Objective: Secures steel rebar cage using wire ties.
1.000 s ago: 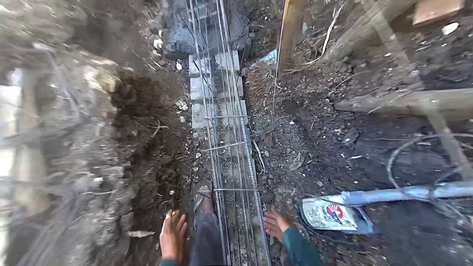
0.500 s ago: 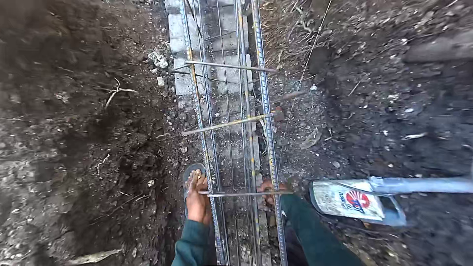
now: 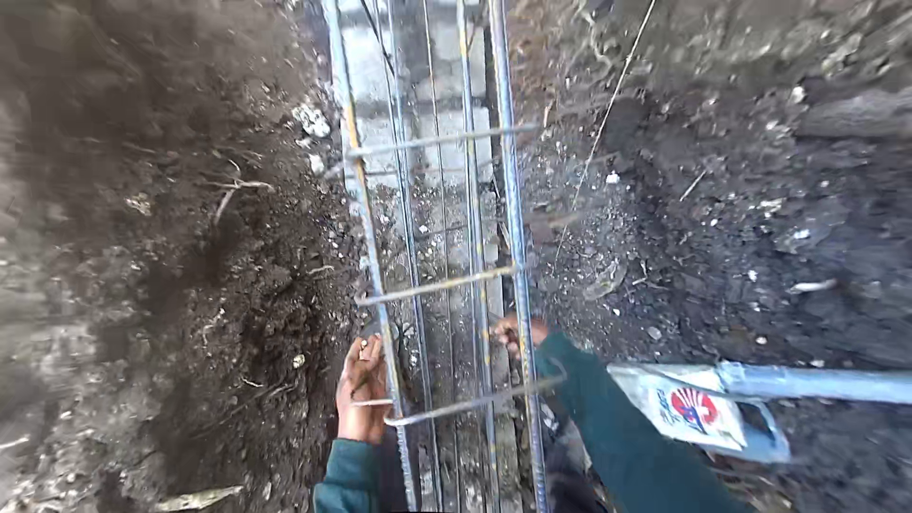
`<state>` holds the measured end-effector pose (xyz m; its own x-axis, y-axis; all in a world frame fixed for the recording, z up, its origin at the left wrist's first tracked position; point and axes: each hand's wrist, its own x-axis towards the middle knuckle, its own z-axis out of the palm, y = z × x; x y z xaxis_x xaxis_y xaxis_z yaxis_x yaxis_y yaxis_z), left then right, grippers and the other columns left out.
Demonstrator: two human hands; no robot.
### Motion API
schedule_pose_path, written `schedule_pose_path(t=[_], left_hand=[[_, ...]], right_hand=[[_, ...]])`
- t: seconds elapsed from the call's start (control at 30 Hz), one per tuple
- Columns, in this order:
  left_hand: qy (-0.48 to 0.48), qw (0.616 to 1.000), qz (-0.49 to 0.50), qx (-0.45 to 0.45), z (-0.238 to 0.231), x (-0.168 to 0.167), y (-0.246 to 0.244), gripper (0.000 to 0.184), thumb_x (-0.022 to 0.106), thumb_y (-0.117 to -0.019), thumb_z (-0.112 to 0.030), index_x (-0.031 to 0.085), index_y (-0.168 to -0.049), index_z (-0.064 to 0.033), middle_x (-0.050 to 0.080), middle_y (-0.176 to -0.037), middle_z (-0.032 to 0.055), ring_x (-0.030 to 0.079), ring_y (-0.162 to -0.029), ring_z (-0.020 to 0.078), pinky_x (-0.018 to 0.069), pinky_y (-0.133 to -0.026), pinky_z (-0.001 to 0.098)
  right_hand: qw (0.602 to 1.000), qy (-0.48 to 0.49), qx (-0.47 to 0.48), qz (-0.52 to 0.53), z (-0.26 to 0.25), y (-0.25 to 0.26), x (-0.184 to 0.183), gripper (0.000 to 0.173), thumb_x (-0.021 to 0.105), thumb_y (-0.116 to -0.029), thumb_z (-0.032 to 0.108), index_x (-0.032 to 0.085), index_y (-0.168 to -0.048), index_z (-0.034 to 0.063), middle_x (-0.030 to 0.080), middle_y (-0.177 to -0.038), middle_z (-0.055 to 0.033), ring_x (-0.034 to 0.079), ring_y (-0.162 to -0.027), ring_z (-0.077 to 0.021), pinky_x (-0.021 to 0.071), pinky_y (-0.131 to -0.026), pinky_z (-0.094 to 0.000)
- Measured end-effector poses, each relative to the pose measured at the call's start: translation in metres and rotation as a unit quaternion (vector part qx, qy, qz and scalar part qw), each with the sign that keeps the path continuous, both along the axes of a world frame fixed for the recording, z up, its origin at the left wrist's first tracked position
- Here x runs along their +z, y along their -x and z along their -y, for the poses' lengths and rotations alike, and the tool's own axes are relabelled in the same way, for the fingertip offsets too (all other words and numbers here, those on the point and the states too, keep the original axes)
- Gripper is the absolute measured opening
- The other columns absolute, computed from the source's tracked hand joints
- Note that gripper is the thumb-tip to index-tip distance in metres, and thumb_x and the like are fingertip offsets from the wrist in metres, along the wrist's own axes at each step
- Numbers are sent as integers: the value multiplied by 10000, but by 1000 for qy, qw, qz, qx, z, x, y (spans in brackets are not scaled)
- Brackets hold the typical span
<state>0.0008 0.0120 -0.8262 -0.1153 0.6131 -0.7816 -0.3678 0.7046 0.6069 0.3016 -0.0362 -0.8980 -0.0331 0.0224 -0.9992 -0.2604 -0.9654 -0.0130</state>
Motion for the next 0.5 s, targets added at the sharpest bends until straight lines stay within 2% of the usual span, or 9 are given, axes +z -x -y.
schedule_pose_path(t=[0.1,0.17,0.23,0.3,0.33,0.4,0.47,0.5], left_hand=[[30,999,-4,-12,-8,4,-10,465,338,-1024,6,317,-1486,49,609,-1314,172,655,-1105,133,542,-919,270],[44,999,-6,-7,-12,2,-6,469,358,-1029,3,323,-1495,46,599,-1328,187,653,-1112,151,542,-916,277],[51,997,-38,-39,-11,-1,4,431,358,-1064,-40,361,-1486,45,605,-1333,187,648,-1117,156,536,-914,279],[75,990,-93,-71,-13,6,16,420,365,-1104,-128,384,-1492,31,588,-1347,202,631,-1139,200,527,-947,340],[92,985,-126,-80,-13,13,22,432,372,-1112,-177,397,-1492,26,580,-1358,213,623,-1154,232,524,-955,382],[108,973,-181,-91,-7,37,38,467,376,-1120,-226,385,-1511,30,538,-1428,253,588,-1235,307,495,-1007,452],[105,963,-222,-107,8,69,59,486,399,-1117,-221,375,-1515,57,513,-1447,301,577,-1263,360,479,-1043,485],[95,960,-233,-125,17,86,70,491,404,-1115,-217,372,-1511,72,513,-1432,315,584,-1239,364,482,-1034,488]], right_hand=[[997,25,-64,17,8,1,7,278,440,-1098,258,598,-1127,30,532,-650,-12,475,-436,-93,438,-405,-242],[996,46,-64,40,6,7,11,430,374,-1116,409,591,-1186,45,564,-678,-37,512,-473,-121,454,-442,-275],[994,40,-39,95,8,11,28,558,320,-1120,482,596,-1281,25,608,-748,-80,545,-527,-152,481,-493,-311],[989,20,26,142,19,5,49,556,313,-1128,459,548,-1366,15,634,-898,-137,588,-671,-213,517,-631,-395],[984,8,64,164,32,2,58,555,327,-1126,459,545,-1376,14,641,-917,-151,601,-692,-233,527,-649,-417],[975,4,120,188,61,-4,82,554,372,-1119,439,552,-1394,-8,679,-1053,-229,658,-818,-325,548,-760,-500],[974,21,123,188,91,-6,112,523,405,-1120,371,518,-1431,-34,662,-1197,-287,676,-999,-395,539,-895,-548],[975,35,112,190,107,-5,124,513,418,-1119,356,521,-1431,-38,652,-1222,-292,669,-1039,-393,529,-925,-542]])
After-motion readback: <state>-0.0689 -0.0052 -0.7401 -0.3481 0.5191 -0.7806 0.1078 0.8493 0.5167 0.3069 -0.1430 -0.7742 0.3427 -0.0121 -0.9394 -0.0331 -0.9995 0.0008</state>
